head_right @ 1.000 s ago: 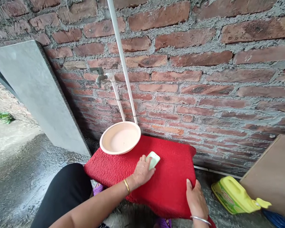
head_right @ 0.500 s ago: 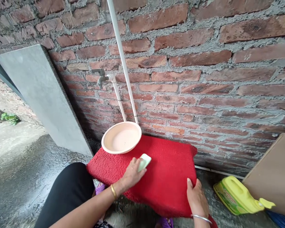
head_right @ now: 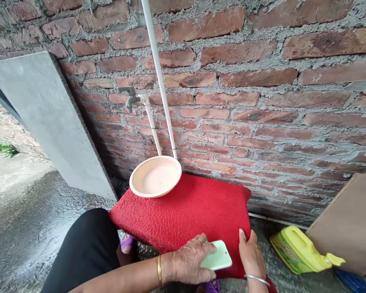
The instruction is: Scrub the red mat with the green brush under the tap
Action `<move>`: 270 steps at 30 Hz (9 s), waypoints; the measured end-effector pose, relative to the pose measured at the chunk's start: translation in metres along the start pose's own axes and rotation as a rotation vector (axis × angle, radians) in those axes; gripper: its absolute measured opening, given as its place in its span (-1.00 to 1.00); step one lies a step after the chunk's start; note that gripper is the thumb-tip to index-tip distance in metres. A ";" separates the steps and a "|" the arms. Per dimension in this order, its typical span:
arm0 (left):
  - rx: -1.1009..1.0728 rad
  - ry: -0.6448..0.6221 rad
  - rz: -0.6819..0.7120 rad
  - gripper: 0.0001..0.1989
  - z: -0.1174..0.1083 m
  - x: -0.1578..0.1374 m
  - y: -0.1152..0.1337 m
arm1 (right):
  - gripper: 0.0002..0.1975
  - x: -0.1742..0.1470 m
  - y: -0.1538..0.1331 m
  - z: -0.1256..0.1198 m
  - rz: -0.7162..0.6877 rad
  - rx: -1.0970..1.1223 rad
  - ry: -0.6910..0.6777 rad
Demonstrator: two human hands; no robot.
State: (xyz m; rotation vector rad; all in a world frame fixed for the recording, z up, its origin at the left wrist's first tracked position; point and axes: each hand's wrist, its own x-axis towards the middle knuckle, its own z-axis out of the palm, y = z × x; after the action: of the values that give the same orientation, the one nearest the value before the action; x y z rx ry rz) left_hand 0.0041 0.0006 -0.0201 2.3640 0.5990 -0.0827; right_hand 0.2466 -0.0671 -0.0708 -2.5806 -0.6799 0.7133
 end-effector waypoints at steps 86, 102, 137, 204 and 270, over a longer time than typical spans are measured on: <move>0.437 0.652 -0.106 -0.62 -0.047 -0.047 -0.196 | -0.48 -0.094 0.013 0.033 -0.166 -0.300 0.685; 0.429 0.662 -0.083 -0.63 -0.043 -0.045 -0.202 | -0.35 -0.039 0.040 -0.002 0.090 0.109 0.518; 0.369 0.675 -0.121 -0.64 -0.046 -0.047 -0.197 | -0.48 -0.062 -0.045 0.090 -0.692 -0.112 0.766; 0.346 0.705 -0.109 -0.65 -0.045 -0.045 -0.198 | -0.60 -0.053 -0.040 0.081 -0.610 -0.144 0.720; 0.354 0.696 -0.115 -0.65 -0.046 -0.046 -0.194 | -0.53 -0.042 -0.033 0.074 -0.604 -0.130 0.746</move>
State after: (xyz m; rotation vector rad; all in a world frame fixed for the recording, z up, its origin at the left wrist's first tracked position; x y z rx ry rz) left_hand -0.1270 0.1395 -0.0934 2.6827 1.1205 0.6587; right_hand 0.1628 -0.0464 -0.0986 -2.2763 -1.1555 -0.4700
